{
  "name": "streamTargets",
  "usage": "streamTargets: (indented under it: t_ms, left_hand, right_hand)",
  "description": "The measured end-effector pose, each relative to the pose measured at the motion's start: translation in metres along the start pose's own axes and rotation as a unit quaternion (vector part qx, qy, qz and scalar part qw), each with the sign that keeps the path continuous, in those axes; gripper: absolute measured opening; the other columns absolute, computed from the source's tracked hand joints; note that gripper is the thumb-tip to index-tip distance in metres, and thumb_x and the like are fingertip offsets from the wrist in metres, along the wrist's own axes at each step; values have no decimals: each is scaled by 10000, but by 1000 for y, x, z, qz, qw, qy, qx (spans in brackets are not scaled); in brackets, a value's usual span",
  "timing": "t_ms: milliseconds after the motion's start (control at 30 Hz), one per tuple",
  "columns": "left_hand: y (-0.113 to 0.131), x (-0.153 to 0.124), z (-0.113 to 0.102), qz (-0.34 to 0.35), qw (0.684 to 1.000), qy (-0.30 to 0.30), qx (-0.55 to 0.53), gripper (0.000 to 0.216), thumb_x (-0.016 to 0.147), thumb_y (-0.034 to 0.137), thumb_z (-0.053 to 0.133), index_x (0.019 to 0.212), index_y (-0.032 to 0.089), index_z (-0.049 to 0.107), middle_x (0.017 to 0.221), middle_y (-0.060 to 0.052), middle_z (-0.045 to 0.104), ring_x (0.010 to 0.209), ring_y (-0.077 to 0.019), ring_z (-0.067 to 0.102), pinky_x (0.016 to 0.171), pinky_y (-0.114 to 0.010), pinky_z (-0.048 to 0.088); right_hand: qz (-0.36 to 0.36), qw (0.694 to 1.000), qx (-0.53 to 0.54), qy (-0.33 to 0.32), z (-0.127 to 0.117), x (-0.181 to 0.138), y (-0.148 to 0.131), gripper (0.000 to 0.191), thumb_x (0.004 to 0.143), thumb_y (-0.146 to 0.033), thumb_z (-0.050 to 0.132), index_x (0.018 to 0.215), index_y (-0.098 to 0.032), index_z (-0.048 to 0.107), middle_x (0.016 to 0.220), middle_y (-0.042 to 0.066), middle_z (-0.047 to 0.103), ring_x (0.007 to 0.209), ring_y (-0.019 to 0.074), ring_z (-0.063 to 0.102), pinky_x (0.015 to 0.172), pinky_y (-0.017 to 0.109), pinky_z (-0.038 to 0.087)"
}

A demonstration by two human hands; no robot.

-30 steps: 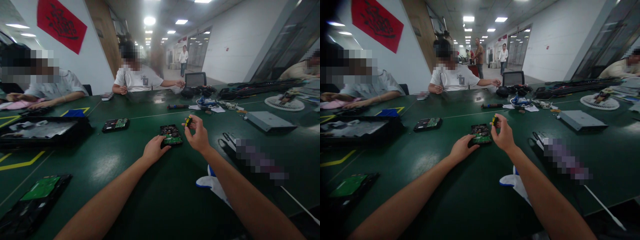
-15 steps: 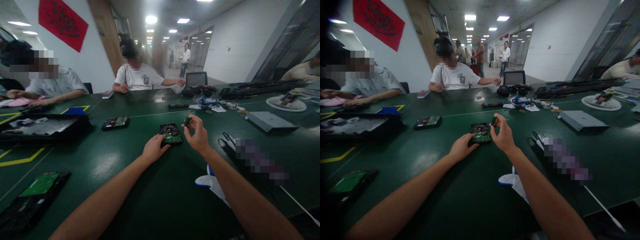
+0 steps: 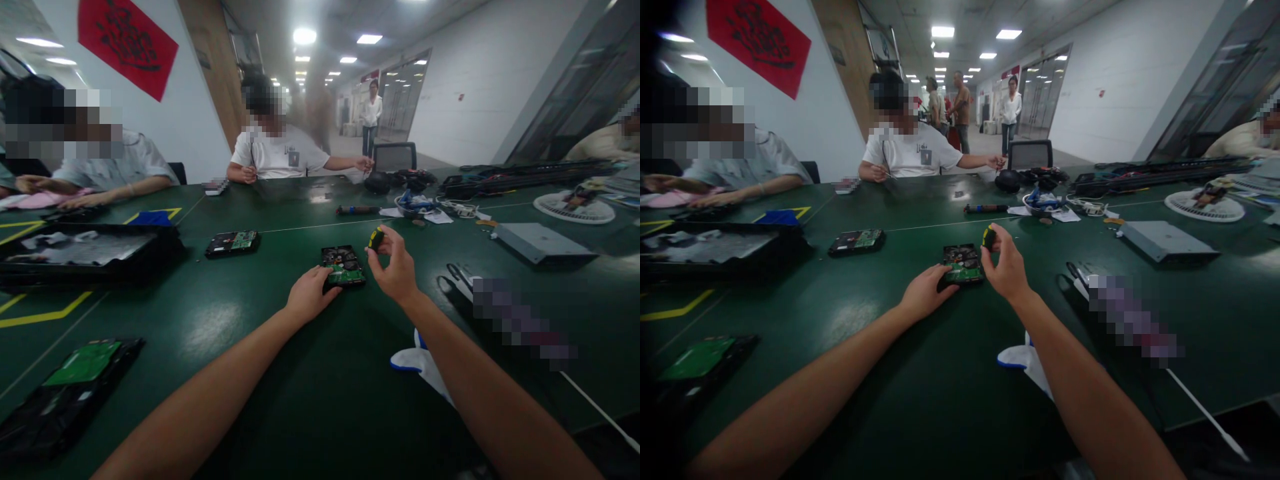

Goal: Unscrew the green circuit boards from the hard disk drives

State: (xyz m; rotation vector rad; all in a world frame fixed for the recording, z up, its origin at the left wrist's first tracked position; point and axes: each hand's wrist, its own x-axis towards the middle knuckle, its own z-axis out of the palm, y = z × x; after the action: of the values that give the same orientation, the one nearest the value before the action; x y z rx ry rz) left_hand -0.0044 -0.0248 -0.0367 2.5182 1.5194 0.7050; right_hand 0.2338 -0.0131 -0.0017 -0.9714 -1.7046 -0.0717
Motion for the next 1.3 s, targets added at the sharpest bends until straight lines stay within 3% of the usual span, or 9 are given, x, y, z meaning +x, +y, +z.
streamTargets:
  t_ms: [267, 467, 567, 767, 933, 1167, 1300]
  left_hand:
    - [-3, -1, 4, -10, 1000, -12, 9, 554, 959, 499, 629, 1411, 181, 587, 1437, -156, 626, 1390, -321, 546, 1152, -470, 462]
    - [-2, 0, 3, -1, 1000, -4, 11, 532, 952, 482, 637, 1390, 183, 597, 1404, -150, 647, 1332, -320, 597, 1119, -461, 497]
    - [-1, 0, 3, -2, 1000, -4, 8, 534, 945, 477, 646, 1390, 186, 594, 1402, -150, 645, 1315, -317, 610, 1107, -453, 508]
    - [-1, 0, 3, -11, 1000, -9, 15, 538, 953, 498, 627, 1395, 194, 592, 1430, -150, 629, 1365, -319, 571, 1131, -460, 485]
    - [0, 0, 2, -9, 1000, -7, 12, 524, 945, 481, 647, 1377, 188, 601, 1384, -147, 664, 1377, -319, 560, 1137, -465, 478]
    - [0, 0, 2, -4, 1000, -7, 8, 519, 954, 476, 634, 1386, 190, 594, 1395, -138, 657, 1370, -310, 567, 1136, -456, 477]
    - [0, 0, 2, -16, 1000, -12, 1, 523, 945, 465, 653, 1396, 208, 587, 1411, -132, 649, 1409, -310, 530, 1161, -466, 451]
  right_hand:
    - [-12, 998, -58, 9, -4, -2, 3, 632, 950, -313, 654, 1524, -287, 392, 1279, 129, 628, 878, 244, 693, 839, 492, 649]
    - [-6, 1000, -13, -20, -4, -4, 4, 650, 980, -239, 553, 1580, -278, 306, 1480, 141, 534, 1109, 273, 694, 956, 485, 622]
    - [4, 1000, -8, -25, -2, -4, 4, 654, 986, -260, 558, 1584, -296, 297, 1485, 137, 530, 1055, 263, 709, 931, 485, 635]
    - [6, 1000, -27, 13, -3, -3, 4, 609, 949, -335, 653, 1504, -302, 405, 1245, 119, 630, 890, 243, 689, 801, 470, 660]
    - [22, 1000, -5, 4, -1, -3, 5, 630, 968, -290, 592, 1545, -267, 340, 1288, 134, 647, 974, 249, 722, 896, 465, 637]
    - [32, 999, -29, 26, 3, -3, 5, 637, 934, -332, 666, 1507, -278, 394, 1202, 114, 652, 849, 235, 702, 762, 455, 669]
    - [11, 999, -30, 16, 2, -2, 1, 611, 942, -314, 649, 1497, -277, 398, 1278, 134, 622, 903, 248, 702, 803, 474, 666]
